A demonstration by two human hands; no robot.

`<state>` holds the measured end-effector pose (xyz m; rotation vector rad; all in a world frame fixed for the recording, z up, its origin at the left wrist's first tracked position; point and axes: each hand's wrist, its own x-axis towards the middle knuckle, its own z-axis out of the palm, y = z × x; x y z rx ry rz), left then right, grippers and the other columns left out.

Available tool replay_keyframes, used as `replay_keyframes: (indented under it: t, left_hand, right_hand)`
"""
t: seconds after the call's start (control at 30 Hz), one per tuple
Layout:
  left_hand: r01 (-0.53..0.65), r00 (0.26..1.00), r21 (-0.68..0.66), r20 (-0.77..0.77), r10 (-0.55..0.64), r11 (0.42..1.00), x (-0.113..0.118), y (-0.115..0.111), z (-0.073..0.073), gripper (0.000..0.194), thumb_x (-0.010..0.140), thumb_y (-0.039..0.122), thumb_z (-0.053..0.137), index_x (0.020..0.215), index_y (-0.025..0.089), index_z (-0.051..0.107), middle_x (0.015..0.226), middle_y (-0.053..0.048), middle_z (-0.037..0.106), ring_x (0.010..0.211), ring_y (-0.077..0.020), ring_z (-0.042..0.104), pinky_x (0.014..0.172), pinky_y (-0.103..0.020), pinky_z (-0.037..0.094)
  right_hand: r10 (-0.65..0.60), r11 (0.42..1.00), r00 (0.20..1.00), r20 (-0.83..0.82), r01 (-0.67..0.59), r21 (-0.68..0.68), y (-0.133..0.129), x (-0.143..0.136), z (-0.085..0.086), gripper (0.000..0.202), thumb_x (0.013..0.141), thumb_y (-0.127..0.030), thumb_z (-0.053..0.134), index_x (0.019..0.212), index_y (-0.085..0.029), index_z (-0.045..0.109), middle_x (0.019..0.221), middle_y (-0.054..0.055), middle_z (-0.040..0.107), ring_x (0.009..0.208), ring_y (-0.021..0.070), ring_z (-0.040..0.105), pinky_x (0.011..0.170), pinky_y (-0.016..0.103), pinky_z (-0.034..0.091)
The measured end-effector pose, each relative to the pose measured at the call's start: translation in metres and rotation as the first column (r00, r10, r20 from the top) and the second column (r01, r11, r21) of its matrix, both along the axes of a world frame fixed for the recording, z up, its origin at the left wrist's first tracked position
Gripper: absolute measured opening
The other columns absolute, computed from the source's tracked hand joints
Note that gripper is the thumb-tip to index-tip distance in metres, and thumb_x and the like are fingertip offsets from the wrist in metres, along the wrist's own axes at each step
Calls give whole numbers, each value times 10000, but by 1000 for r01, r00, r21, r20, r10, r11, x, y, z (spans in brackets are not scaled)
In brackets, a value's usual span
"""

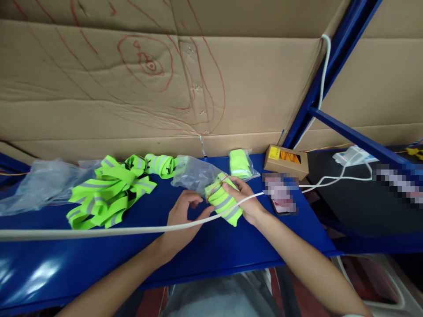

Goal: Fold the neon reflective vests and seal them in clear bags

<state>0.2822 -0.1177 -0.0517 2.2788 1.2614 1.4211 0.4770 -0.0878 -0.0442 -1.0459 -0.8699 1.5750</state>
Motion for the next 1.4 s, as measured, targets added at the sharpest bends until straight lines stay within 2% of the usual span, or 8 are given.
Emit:
replay_keyframes:
  t: [0.17, 0.37, 0.57, 0.73, 0.8, 0.93, 1.13, 1.4]
  left_hand:
    - [96, 995, -147, 6, -96, 985, -9, 10, 2, 102, 993, 298, 597, 944, 209, 610, 909, -22, 681, 818, -150, 658, 772, -271, 529]
    - [130, 909, 18, -401, -112, 991, -1, 3, -13, 176, 1011, 220, 510, 1027, 205, 685, 1000, -95, 743, 934, -246, 708, 857, -375, 536]
    - [141, 985, -212, -67, -158, 967, 5, -2, -11, 198, 1009, 319, 527, 901, 190, 631, 890, -66, 693, 819, -192, 663, 770, -324, 540]
    - [402, 857, -655, 516, -9, 640, 9, 4, -9, 399, 853, 552, 721, 933, 177, 615, 938, -59, 694, 823, -190, 673, 666, -286, 561]
    - [614, 669, -596, 741, 59, 517, 16, 5, -9, 536, 811, 561, 769, 1182, 208, 610, 1256, -104, 675, 1108, -259, 674, 857, -355, 594]
    - [768, 415, -435, 897, 152, 470, 36, 0, -12, 623, 844, 540, 759, 1361, 250, 567, 1459, -105, 591, 1339, -301, 570, 1116, -444, 480]
    - [773, 407, -442, 896, 180, 455, 45, -6, -15, 613, 860, 463, 769, 1393, 248, 553, 1449, -105, 605, 1320, -308, 590, 1121, -471, 477]
    - [799, 474, -527, 849, 235, 292, 37, -2, -13, 604, 759, 402, 869, 1287, 222, 637, 1401, -129, 634, 1261, -315, 631, 1075, -486, 509]
  right_hand:
    - [31, 999, 998, 51, -32, 24, 0, 1, -2, 534, 647, -589, 892, 971, -206, 710, 930, 46, 767, 804, 221, 717, 781, 351, 542]
    - [-167, 980, 968, 187, 142, 138, 2, -2, -9, 477, 626, -565, 902, 883, -211, 712, 962, 20, 725, 960, 221, 654, 870, 322, 485]
    - [-162, 986, 980, 120, 154, 70, -2, -8, -12, 545, 661, -669, 836, 902, -220, 644, 861, 15, 703, 772, 208, 661, 736, 340, 514]
    - [-152, 983, 987, 59, 145, 113, -6, -7, -5, 516, 741, -679, 783, 921, -229, 606, 932, 19, 702, 832, 195, 654, 755, 308, 517]
    - [-135, 979, 983, 126, 113, 168, -8, -9, -4, 499, 740, -653, 798, 939, -235, 610, 964, 19, 695, 876, 204, 645, 772, 306, 509]
    - [-150, 970, 964, 220, 101, 221, -12, -18, -5, 494, 684, -604, 862, 898, -240, 606, 873, -6, 659, 870, 206, 617, 787, 303, 490]
    - [-248, 969, 967, 52, 246, 33, -4, -21, -10, 537, 790, -750, 685, 929, -233, 654, 881, 28, 692, 881, 243, 656, 777, 338, 527]
    - [-269, 957, 954, 131, 280, -76, 21, -13, -8, 478, 715, -676, 761, 801, -211, 693, 805, 46, 701, 800, 241, 660, 731, 350, 523]
